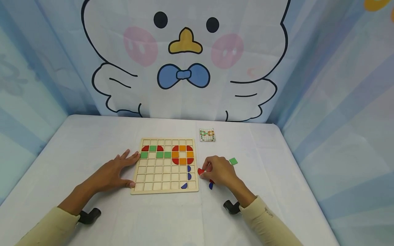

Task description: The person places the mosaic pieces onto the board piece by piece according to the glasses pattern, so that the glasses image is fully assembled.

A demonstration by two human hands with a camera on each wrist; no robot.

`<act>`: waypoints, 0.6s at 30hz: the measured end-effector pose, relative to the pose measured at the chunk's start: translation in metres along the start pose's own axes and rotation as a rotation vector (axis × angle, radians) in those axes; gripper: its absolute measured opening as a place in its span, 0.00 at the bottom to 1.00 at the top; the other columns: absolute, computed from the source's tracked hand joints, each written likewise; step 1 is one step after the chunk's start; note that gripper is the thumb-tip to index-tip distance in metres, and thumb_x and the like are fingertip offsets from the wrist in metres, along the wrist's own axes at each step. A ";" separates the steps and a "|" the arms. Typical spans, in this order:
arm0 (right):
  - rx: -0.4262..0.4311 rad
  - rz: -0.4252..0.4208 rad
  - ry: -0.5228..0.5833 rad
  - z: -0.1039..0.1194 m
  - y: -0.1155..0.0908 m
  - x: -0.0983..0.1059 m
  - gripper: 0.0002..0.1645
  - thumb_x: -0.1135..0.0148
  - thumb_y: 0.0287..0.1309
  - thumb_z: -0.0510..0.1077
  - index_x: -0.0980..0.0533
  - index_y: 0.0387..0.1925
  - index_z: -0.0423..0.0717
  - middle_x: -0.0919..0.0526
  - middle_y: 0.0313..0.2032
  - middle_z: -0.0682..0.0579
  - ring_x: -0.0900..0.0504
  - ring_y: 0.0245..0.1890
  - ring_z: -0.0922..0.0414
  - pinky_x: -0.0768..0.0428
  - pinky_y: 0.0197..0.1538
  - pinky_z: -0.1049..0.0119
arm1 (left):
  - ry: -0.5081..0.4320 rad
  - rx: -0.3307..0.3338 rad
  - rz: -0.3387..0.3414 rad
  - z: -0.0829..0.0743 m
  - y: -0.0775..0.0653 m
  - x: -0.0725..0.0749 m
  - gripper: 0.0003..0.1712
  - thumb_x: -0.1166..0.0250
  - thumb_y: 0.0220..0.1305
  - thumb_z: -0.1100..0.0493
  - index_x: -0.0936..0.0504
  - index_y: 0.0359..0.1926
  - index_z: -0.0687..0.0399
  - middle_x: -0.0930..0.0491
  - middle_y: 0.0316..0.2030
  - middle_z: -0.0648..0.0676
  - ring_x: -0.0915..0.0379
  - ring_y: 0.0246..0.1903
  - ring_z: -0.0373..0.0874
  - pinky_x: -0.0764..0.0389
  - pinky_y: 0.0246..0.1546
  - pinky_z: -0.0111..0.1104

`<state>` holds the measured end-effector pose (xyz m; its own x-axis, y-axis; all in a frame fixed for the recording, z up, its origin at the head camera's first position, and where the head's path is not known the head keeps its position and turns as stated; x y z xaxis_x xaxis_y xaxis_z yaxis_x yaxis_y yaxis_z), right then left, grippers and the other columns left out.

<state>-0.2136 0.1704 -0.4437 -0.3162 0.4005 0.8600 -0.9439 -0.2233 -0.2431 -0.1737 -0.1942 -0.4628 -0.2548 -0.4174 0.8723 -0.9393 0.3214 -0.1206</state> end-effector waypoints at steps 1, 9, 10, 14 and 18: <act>0.006 -0.005 0.000 0.001 0.000 -0.001 0.13 0.18 0.56 0.49 0.17 0.35 0.54 0.20 0.28 0.55 0.22 0.26 0.57 0.26 0.29 0.66 | -0.002 -0.002 -0.002 0.000 0.000 0.000 0.65 0.17 0.50 0.38 0.39 0.83 0.49 0.41 0.82 0.60 0.53 0.81 0.74 0.38 0.74 0.70; -0.016 -0.042 0.099 0.002 0.001 -0.005 0.13 0.19 0.57 0.44 0.20 0.32 0.51 0.19 0.28 0.53 0.21 0.23 0.55 0.22 0.27 0.66 | 0.005 -0.009 -0.006 -0.001 -0.001 -0.001 0.65 0.17 0.50 0.38 0.39 0.83 0.49 0.40 0.82 0.60 0.52 0.81 0.73 0.37 0.74 0.70; -0.024 -0.049 0.113 0.002 0.001 -0.005 0.12 0.19 0.58 0.44 0.19 0.32 0.51 0.19 0.28 0.53 0.22 0.23 0.55 0.22 0.27 0.66 | 0.007 -0.009 -0.006 -0.001 -0.001 -0.001 0.65 0.17 0.50 0.38 0.39 0.83 0.49 0.40 0.82 0.60 0.52 0.81 0.73 0.37 0.74 0.70; -0.044 -0.053 0.112 0.001 0.001 -0.008 0.11 0.20 0.58 0.44 0.18 0.35 0.51 0.19 0.29 0.53 0.21 0.23 0.56 0.22 0.27 0.67 | 0.010 -0.007 -0.005 -0.001 -0.001 -0.001 0.65 0.17 0.50 0.38 0.39 0.83 0.50 0.40 0.82 0.61 0.52 0.82 0.72 0.38 0.74 0.70; -0.031 -0.035 0.070 0.003 0.002 -0.010 0.11 0.20 0.60 0.47 0.18 0.36 0.52 0.19 0.30 0.54 0.21 0.24 0.57 0.23 0.28 0.67 | 0.014 -0.007 -0.006 -0.002 0.000 -0.001 0.64 0.17 0.50 0.38 0.39 0.83 0.49 0.40 0.82 0.60 0.52 0.82 0.72 0.38 0.74 0.69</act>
Point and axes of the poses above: each hand's wrist, its own y-axis towards the middle knuckle, its own x-axis out of the back of the hand, z = x × y, the point moved 5 cm from there along y, towards the middle knuckle
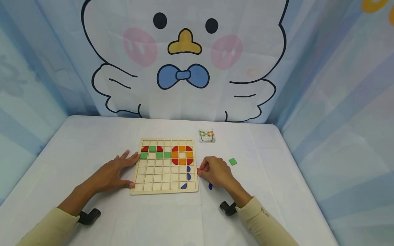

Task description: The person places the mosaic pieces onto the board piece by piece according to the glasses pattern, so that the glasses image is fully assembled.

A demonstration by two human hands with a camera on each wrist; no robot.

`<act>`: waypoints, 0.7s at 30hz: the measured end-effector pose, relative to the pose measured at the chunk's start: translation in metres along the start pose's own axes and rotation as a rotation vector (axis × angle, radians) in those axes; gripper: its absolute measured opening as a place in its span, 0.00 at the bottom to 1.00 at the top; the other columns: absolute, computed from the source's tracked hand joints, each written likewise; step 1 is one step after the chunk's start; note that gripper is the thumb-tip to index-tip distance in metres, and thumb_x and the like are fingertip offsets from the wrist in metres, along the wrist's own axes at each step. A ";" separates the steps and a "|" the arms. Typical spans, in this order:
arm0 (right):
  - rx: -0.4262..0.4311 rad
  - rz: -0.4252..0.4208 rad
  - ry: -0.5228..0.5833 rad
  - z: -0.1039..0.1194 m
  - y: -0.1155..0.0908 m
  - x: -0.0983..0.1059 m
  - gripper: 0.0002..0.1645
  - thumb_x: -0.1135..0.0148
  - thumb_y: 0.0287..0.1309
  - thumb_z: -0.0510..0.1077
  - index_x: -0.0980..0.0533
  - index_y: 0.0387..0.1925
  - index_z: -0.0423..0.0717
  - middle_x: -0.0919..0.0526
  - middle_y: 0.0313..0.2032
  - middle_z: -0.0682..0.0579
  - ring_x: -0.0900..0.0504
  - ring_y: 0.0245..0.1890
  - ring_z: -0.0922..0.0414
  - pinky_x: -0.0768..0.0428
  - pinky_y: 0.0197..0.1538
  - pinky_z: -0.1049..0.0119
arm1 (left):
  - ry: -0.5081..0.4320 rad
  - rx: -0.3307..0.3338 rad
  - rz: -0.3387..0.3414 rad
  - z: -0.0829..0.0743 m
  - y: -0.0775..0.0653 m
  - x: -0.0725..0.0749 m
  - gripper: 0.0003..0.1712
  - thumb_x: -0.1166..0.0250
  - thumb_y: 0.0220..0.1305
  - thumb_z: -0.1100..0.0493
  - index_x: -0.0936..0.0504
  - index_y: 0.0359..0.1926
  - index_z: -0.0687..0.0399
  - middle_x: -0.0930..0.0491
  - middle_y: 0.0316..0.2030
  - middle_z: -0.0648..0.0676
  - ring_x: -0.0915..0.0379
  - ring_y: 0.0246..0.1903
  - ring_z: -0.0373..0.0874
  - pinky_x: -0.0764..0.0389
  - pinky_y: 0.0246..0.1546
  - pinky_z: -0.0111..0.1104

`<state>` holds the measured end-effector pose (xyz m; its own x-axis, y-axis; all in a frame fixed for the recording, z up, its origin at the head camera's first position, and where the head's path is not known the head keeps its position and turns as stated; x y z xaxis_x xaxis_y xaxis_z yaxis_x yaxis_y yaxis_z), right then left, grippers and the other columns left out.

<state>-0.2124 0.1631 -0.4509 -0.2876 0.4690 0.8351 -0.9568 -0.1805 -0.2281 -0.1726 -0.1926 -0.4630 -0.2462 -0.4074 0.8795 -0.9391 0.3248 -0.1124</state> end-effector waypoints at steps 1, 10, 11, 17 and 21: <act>0.004 0.004 -0.006 0.000 0.000 0.000 0.11 0.20 0.60 0.47 0.18 0.36 0.52 0.19 0.30 0.54 0.21 0.24 0.57 0.23 0.28 0.67 | 0.000 0.001 0.000 0.000 0.000 0.000 0.64 0.17 0.50 0.38 0.39 0.83 0.49 0.40 0.82 0.60 0.52 0.82 0.72 0.38 0.74 0.69; 0.001 0.011 0.079 0.004 -0.001 0.007 0.10 0.21 0.61 0.44 0.19 0.34 0.51 0.19 0.31 0.51 0.22 0.22 0.54 0.21 0.25 0.66 | -0.010 0.000 -0.003 0.001 -0.001 0.000 0.64 0.17 0.50 0.38 0.39 0.83 0.49 0.40 0.82 0.61 0.52 0.81 0.73 0.38 0.74 0.70; 0.007 0.002 0.087 0.005 -0.001 0.009 0.10 0.22 0.61 0.43 0.19 0.33 0.51 0.19 0.31 0.51 0.22 0.22 0.53 0.22 0.24 0.66 | -0.012 0.000 -0.003 0.001 -0.001 -0.001 0.64 0.17 0.50 0.38 0.39 0.83 0.49 0.40 0.82 0.61 0.52 0.82 0.73 0.38 0.74 0.70; 0.055 -0.047 0.103 0.015 0.000 0.015 0.10 0.21 0.61 0.45 0.18 0.33 0.53 0.18 0.31 0.53 0.23 0.28 0.53 0.23 0.24 0.65 | -0.012 0.002 -0.002 0.001 -0.001 -0.001 0.65 0.17 0.50 0.38 0.39 0.83 0.49 0.41 0.82 0.60 0.53 0.82 0.71 0.39 0.75 0.69; 0.081 -0.075 0.100 0.025 0.003 0.014 0.10 0.19 0.59 0.46 0.18 0.32 0.55 0.17 0.30 0.56 0.23 0.33 0.54 0.25 0.33 0.63 | -0.009 0.006 0.001 0.001 0.000 0.000 0.65 0.17 0.50 0.38 0.40 0.83 0.48 0.41 0.83 0.60 0.53 0.82 0.72 0.38 0.75 0.70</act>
Point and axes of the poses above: each hand's wrist, its own y-axis towards the middle knuckle, its own x-axis out of the back of the hand, z = x × y, the point moved 5 cm from there along y, towards the middle knuckle
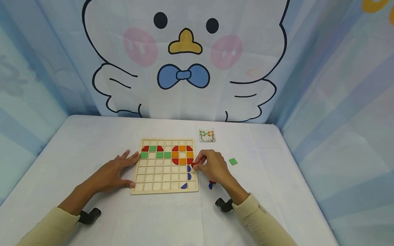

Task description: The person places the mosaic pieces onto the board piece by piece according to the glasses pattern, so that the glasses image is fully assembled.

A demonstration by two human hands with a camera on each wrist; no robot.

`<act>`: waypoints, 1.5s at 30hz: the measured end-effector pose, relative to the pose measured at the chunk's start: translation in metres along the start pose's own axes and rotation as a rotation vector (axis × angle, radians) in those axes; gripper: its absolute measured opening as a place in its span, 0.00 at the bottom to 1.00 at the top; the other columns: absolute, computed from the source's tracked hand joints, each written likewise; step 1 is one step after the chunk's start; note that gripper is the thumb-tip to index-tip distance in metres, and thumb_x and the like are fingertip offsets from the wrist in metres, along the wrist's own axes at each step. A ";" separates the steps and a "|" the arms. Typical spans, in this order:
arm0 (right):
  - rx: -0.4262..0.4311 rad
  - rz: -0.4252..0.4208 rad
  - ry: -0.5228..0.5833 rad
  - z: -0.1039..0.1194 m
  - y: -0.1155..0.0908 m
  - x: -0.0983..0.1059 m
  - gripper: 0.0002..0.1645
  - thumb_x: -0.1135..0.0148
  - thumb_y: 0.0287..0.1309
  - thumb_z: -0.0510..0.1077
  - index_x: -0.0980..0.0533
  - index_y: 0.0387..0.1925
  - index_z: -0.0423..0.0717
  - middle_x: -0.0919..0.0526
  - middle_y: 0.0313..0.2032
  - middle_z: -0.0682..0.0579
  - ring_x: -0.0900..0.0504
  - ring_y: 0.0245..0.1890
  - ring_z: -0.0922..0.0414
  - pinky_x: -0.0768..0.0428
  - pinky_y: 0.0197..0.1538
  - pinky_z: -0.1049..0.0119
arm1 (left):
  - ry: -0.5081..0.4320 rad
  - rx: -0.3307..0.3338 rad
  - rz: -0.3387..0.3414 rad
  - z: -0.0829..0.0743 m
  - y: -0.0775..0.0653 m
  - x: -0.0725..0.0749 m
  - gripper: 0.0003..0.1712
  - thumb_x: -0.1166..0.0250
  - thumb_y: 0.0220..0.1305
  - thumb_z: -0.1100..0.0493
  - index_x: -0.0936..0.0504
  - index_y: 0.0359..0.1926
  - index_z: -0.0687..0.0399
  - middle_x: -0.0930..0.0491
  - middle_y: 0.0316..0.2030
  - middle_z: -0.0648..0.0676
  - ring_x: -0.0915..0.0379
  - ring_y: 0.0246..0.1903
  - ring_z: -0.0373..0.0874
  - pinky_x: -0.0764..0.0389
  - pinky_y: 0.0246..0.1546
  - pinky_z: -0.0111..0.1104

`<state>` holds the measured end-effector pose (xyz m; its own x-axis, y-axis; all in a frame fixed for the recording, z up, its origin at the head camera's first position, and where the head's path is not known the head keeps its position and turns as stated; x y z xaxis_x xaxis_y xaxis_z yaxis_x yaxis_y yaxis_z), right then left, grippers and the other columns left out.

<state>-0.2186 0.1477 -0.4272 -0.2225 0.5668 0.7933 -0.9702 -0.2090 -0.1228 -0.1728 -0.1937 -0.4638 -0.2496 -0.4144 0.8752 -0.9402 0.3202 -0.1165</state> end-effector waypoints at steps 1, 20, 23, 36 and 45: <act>0.008 -0.003 0.003 0.002 0.001 -0.001 0.10 0.19 0.58 0.46 0.17 0.32 0.55 0.16 0.29 0.56 0.23 0.34 0.54 0.26 0.35 0.62 | 0.001 0.001 0.001 0.000 0.000 0.000 0.65 0.17 0.50 0.38 0.40 0.83 0.48 0.42 0.83 0.61 0.52 0.81 0.73 0.38 0.74 0.70; 0.111 0.019 0.098 0.041 0.009 -0.024 0.11 0.17 0.55 0.43 0.17 0.30 0.55 0.18 0.27 0.57 0.24 0.27 0.57 0.29 0.29 0.68 | -0.005 0.010 0.007 0.001 0.001 0.001 0.65 0.17 0.51 0.37 0.40 0.83 0.49 0.43 0.83 0.63 0.52 0.79 0.79 0.37 0.73 0.71; 0.126 0.026 0.106 0.048 0.010 -0.028 0.10 0.18 0.55 0.43 0.16 0.30 0.55 0.17 0.27 0.57 0.23 0.29 0.57 0.27 0.30 0.67 | -0.007 0.004 0.007 0.001 0.001 0.001 0.65 0.17 0.50 0.37 0.40 0.83 0.50 0.42 0.83 0.62 0.52 0.80 0.77 0.38 0.74 0.71; 0.214 0.053 0.120 0.078 0.016 -0.046 0.10 0.18 0.56 0.44 0.15 0.29 0.58 0.15 0.28 0.62 0.20 0.36 0.60 0.25 0.38 0.63 | -0.007 -0.012 0.013 0.001 0.001 0.001 0.65 0.18 0.50 0.37 0.39 0.83 0.51 0.41 0.82 0.59 0.54 0.83 0.70 0.41 0.76 0.69; 0.247 0.083 0.116 0.099 0.021 -0.062 0.09 0.18 0.57 0.46 0.15 0.29 0.58 0.16 0.26 0.63 0.20 0.36 0.61 0.26 0.38 0.65 | -0.016 -0.006 0.026 0.001 0.001 0.002 0.65 0.18 0.51 0.36 0.40 0.83 0.49 0.42 0.83 0.59 0.55 0.82 0.72 0.40 0.75 0.70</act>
Point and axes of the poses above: each hand's wrist, its own y-axis towards the middle knuckle, its own x-axis out of the back of the hand, z = x × y, the point moved 5 cm from there along y, towards the middle knuckle
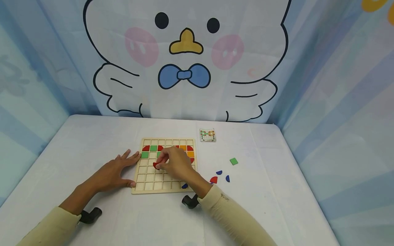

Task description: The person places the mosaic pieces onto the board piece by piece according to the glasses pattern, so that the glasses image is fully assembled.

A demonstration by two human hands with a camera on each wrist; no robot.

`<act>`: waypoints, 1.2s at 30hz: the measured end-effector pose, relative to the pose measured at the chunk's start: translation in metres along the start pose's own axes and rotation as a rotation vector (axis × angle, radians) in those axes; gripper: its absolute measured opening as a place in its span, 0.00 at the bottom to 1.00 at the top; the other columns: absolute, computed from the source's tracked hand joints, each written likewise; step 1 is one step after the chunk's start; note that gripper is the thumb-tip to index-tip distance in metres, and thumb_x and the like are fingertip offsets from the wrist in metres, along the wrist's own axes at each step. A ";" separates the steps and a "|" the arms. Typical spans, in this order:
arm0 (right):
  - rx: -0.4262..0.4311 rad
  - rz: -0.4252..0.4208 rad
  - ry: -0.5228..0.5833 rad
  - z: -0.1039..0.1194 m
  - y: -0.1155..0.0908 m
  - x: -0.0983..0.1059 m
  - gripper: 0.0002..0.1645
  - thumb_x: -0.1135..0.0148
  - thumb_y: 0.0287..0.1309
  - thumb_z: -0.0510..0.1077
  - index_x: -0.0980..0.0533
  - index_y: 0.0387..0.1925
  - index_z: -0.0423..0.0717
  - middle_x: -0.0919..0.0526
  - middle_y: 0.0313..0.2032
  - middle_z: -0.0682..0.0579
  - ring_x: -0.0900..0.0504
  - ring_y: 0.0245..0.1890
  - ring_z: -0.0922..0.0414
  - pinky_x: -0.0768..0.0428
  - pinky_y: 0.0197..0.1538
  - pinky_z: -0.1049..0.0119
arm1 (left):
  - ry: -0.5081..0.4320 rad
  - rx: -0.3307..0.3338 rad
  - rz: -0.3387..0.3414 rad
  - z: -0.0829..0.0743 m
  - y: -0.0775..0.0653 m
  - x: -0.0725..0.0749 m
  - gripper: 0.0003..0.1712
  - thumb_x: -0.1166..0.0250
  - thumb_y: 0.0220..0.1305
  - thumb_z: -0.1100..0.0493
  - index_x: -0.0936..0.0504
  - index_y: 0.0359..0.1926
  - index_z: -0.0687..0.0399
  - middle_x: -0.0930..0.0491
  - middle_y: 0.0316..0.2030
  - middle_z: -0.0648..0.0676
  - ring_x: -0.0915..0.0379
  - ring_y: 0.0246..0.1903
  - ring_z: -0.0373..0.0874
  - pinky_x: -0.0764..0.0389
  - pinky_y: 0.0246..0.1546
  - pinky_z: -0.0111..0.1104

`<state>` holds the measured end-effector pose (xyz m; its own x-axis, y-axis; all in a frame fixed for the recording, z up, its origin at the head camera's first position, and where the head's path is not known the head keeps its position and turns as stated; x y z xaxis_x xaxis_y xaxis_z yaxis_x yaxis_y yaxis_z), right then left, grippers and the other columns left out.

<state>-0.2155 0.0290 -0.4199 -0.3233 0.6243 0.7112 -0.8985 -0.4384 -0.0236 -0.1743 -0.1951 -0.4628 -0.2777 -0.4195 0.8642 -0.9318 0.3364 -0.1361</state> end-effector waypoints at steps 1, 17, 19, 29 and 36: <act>0.003 0.004 -0.004 0.001 0.001 -0.002 0.09 0.19 0.57 0.46 0.15 0.29 0.58 0.16 0.26 0.63 0.20 0.35 0.61 0.26 0.38 0.65 | -0.001 0.000 -0.001 0.000 0.000 0.000 0.65 0.18 0.51 0.36 0.40 0.83 0.49 0.42 0.83 0.59 0.54 0.82 0.72 0.40 0.75 0.70; 0.025 0.029 -0.037 0.012 0.020 -0.026 0.07 0.20 0.60 0.44 0.14 0.30 0.56 0.16 0.26 0.62 0.21 0.33 0.64 0.25 0.37 0.70 | -0.008 -0.001 -0.016 0.000 -0.002 0.001 0.65 0.18 0.50 0.36 0.39 0.83 0.49 0.41 0.82 0.61 0.53 0.80 0.77 0.39 0.73 0.72; 0.032 0.027 -0.046 0.012 0.022 -0.028 0.06 0.21 0.60 0.43 0.13 0.30 0.56 0.16 0.27 0.62 0.21 0.33 0.64 0.25 0.37 0.70 | -0.008 0.000 -0.016 0.000 -0.001 0.001 0.65 0.18 0.50 0.36 0.39 0.83 0.49 0.41 0.82 0.62 0.53 0.80 0.77 0.39 0.73 0.72; 0.010 0.052 -0.054 0.009 0.030 -0.039 0.04 0.24 0.63 0.44 0.13 0.32 0.56 0.16 0.28 0.62 0.21 0.32 0.63 0.24 0.37 0.71 | -0.009 -0.009 -0.021 0.000 -0.001 0.001 0.64 0.17 0.50 0.38 0.39 0.83 0.50 0.41 0.82 0.61 0.54 0.82 0.74 0.40 0.75 0.71; 0.013 0.041 -0.075 0.013 0.037 -0.043 0.06 0.24 0.64 0.44 0.13 0.31 0.56 0.17 0.26 0.62 0.22 0.28 0.64 0.27 0.31 0.71 | -0.017 -0.036 -0.027 -0.002 -0.002 0.002 0.63 0.18 0.51 0.38 0.38 0.82 0.52 0.40 0.82 0.61 0.54 0.82 0.71 0.41 0.76 0.70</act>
<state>-0.2314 -0.0223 -0.4424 -0.3362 0.5560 0.7602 -0.8808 -0.4714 -0.0447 -0.1728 -0.1951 -0.4598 -0.2566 -0.4432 0.8589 -0.9301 0.3548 -0.0948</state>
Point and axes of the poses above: each hand's wrist, its own y-axis towards the middle knuckle, its own x-axis out of the back of the hand, z = x × y, the point moved 5 cm from there along y, towards the middle knuckle
